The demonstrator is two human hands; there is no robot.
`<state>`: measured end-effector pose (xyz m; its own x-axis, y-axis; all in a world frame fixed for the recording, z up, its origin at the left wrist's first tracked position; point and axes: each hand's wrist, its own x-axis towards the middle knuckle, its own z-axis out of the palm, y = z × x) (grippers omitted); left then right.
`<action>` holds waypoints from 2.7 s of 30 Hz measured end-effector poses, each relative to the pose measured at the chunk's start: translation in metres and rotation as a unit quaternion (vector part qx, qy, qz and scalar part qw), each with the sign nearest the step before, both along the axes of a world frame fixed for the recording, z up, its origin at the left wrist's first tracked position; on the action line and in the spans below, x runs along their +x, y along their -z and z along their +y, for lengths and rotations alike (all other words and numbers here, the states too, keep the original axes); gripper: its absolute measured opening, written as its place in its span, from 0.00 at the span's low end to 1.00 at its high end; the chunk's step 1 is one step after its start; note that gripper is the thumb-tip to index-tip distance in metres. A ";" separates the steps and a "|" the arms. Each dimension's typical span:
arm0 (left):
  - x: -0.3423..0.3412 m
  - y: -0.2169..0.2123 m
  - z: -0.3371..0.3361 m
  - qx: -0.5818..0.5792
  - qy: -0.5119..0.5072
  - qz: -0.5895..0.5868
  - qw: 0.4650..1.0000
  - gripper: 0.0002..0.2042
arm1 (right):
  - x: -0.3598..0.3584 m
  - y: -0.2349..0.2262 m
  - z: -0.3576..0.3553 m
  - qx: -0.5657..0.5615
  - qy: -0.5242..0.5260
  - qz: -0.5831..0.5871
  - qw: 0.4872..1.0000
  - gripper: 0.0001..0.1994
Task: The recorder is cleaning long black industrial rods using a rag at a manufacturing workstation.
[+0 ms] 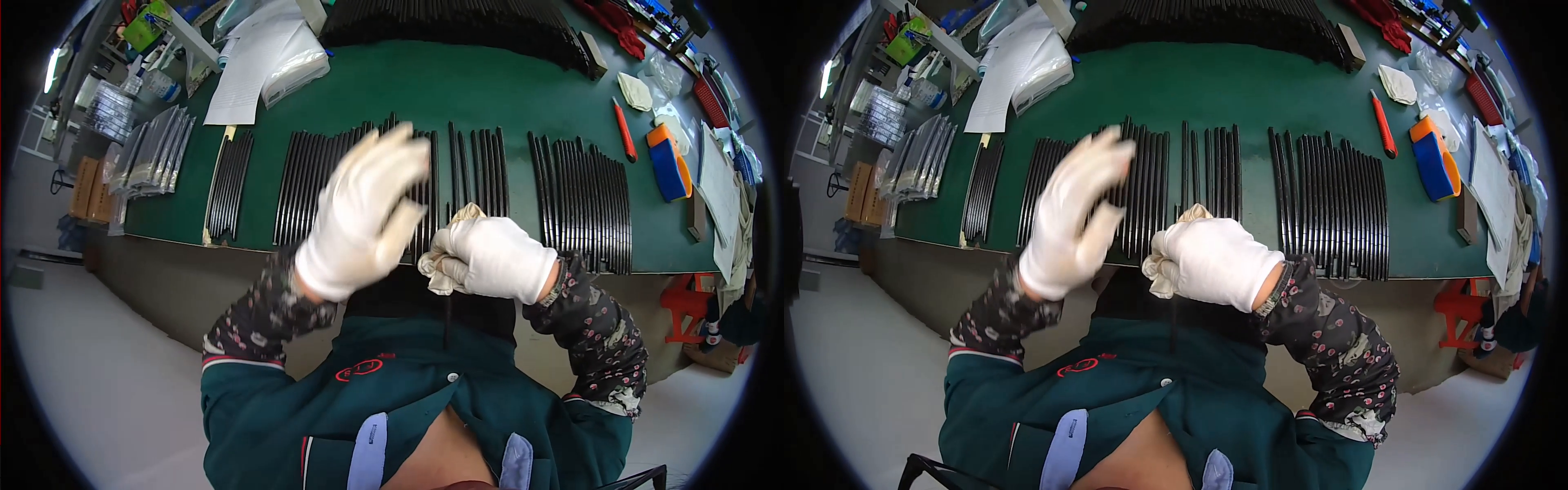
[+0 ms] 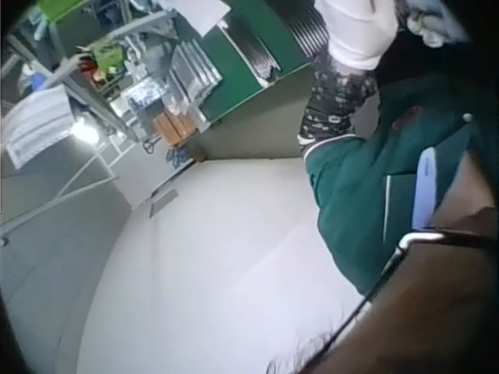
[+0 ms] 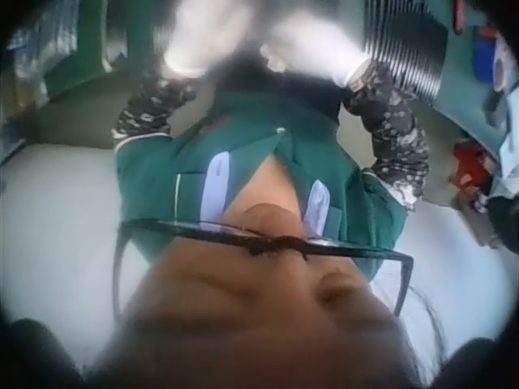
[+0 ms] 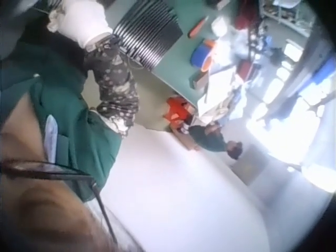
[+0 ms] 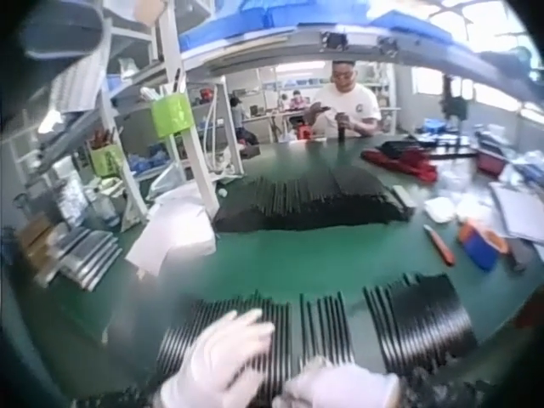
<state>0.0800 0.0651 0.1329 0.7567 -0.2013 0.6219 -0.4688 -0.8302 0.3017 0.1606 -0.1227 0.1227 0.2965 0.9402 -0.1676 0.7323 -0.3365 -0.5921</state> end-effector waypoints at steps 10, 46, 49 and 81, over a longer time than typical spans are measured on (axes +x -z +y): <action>-0.074 0.054 -0.042 0.215 0.242 0.005 0.946 0.09 | 0.000 -0.010 0.011 -0.096 -0.027 0.023 0.995 0.11; -0.071 0.046 0.135 0.164 -0.166 0.240 0.942 0.33 | 0.005 0.000 0.065 -0.015 0.007 -0.089 0.996 0.08; -0.071 0.048 0.139 0.153 -0.156 0.225 0.950 0.32 | -0.003 0.005 0.082 -0.003 -0.002 -0.084 0.996 0.10; 0.033 0.041 -0.116 0.094 0.126 0.206 0.966 0.31 | 0.040 -0.032 -0.145 0.410 0.448 0.232 0.760 0.09</action>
